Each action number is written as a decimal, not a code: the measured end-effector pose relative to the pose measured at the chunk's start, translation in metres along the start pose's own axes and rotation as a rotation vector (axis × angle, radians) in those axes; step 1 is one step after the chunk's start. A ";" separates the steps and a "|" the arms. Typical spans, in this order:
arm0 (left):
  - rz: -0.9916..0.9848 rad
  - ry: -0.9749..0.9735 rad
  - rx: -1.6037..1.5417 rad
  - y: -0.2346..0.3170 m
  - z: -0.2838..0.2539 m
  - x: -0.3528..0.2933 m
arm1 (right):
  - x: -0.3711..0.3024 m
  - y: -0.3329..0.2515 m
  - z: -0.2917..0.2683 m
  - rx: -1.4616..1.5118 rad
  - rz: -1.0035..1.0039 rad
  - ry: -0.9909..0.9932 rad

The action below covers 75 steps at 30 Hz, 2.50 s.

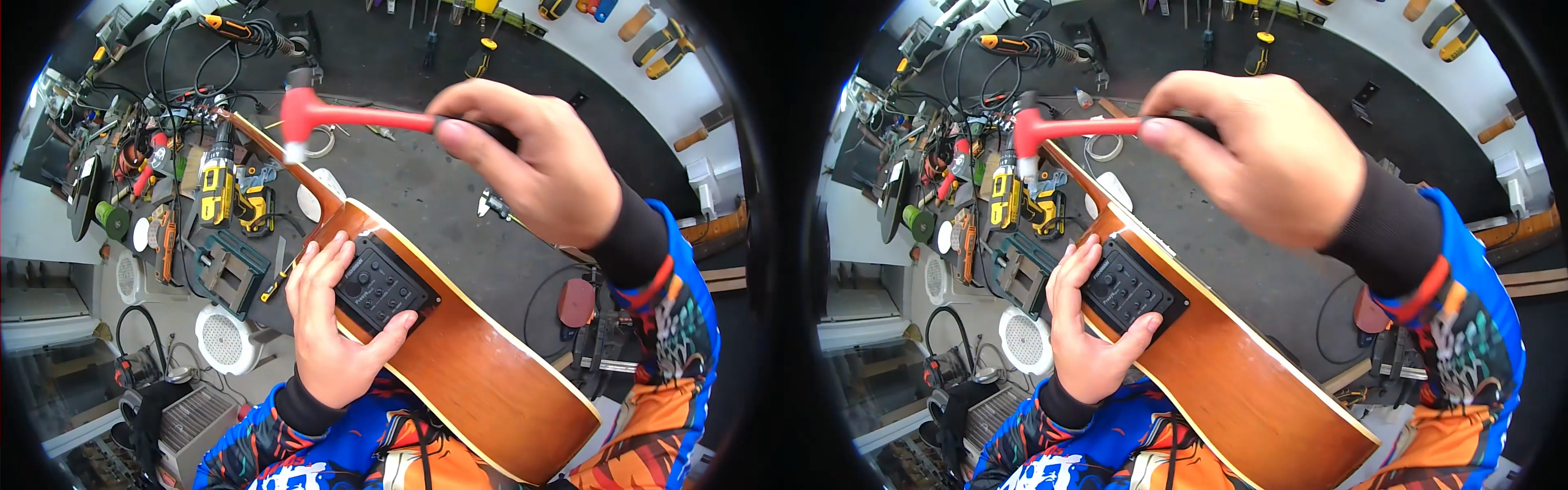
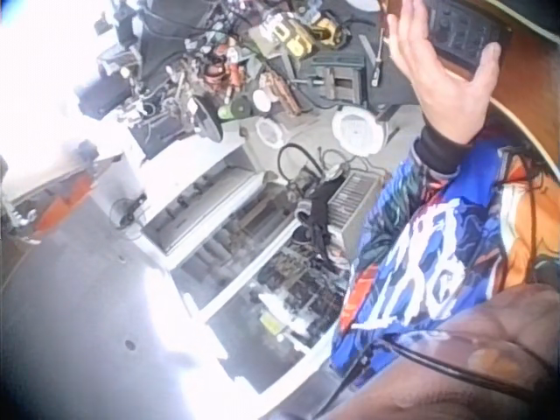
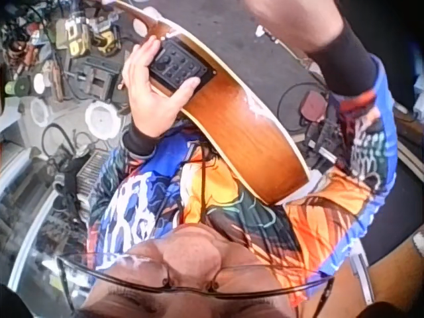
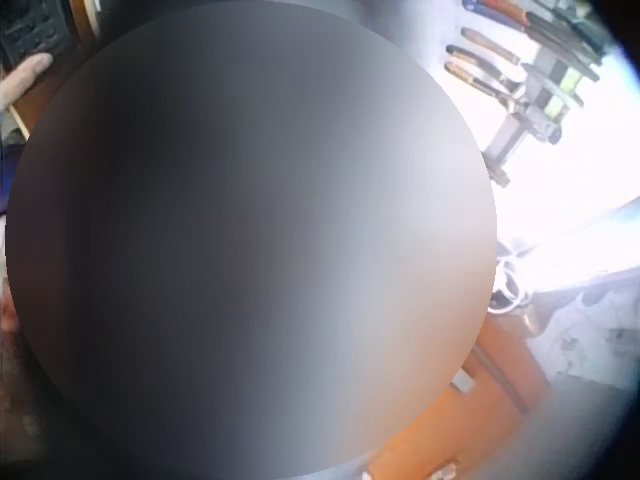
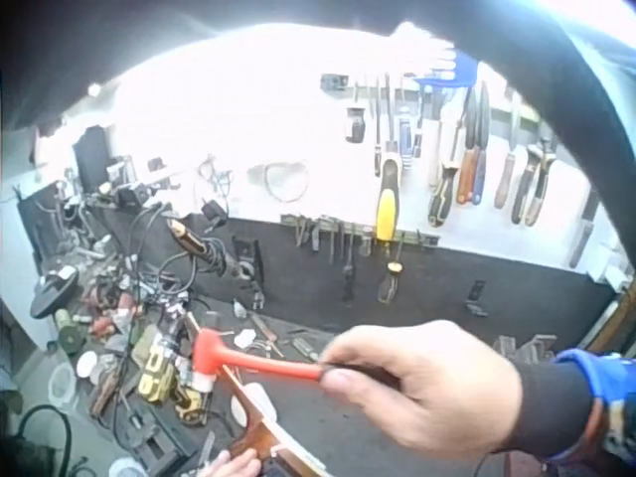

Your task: The person installs a black preamp control unit into the side of an acoustic guitar. They align the unit with the cavity, press it into place, and use a small red hammer to gently tap the edges to ensure a flush fit. The person repeatedly checks the alignment and seating of the unit throughout the process.

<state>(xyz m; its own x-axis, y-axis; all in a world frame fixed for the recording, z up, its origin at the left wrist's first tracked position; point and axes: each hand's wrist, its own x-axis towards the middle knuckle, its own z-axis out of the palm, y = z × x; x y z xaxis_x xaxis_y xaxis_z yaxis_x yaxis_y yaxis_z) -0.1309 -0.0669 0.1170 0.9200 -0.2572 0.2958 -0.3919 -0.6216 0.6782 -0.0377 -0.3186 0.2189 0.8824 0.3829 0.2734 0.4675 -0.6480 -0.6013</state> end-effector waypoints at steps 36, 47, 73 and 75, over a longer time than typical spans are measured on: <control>-0.023 0.034 -0.055 -0.004 0.001 0.003 | 0.029 0.056 0.036 -0.107 -0.162 -0.037; -0.010 0.038 -0.067 -0.005 0.002 0.004 | 0.031 0.057 0.036 -0.044 -0.135 -0.035; -0.013 0.042 -0.084 -0.005 0.004 0.003 | 0.025 0.069 0.041 0.128 0.009 -0.034; -0.021 0.044 -0.076 -0.004 0.004 0.003 | 0.026 0.070 0.042 0.171 -0.051 -0.108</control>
<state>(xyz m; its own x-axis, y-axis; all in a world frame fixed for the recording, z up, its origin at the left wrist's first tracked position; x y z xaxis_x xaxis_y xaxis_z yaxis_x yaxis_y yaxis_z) -0.1265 -0.0675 0.1124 0.9273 -0.2111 0.3092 -0.3738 -0.5684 0.7329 0.0162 -0.3267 0.1525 0.8429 0.4864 0.2302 0.4873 -0.5085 -0.7099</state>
